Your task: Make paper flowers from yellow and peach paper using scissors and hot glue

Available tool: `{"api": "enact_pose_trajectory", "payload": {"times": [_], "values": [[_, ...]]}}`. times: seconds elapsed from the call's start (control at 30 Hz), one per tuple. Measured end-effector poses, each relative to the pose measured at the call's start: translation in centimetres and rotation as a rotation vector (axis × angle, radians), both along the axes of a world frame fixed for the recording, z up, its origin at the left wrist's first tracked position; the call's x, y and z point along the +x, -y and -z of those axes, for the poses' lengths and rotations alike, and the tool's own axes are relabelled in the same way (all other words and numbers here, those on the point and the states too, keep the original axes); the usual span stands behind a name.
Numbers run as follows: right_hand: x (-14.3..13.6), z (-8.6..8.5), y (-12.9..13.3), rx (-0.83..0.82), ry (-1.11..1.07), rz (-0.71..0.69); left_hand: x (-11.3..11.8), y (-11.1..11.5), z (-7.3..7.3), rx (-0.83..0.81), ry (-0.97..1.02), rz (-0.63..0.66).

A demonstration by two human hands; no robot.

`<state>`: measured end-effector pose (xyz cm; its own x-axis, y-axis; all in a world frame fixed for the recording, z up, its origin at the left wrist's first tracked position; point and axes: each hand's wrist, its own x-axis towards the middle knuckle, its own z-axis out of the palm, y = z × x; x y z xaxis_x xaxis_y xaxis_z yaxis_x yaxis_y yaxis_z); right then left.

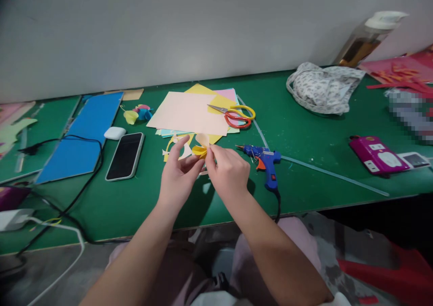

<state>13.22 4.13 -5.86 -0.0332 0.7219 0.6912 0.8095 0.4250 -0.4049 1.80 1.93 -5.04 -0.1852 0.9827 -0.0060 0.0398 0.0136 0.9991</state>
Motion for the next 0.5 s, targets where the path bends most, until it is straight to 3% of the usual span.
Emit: {"api": "enact_pose_trajectory", "payload": {"times": [0.5], "values": [[-1.3,0.3,0.8,0.018,0.049,-0.026,0.5,-0.2,0.2,0.037,-0.290,-0.270]]}}
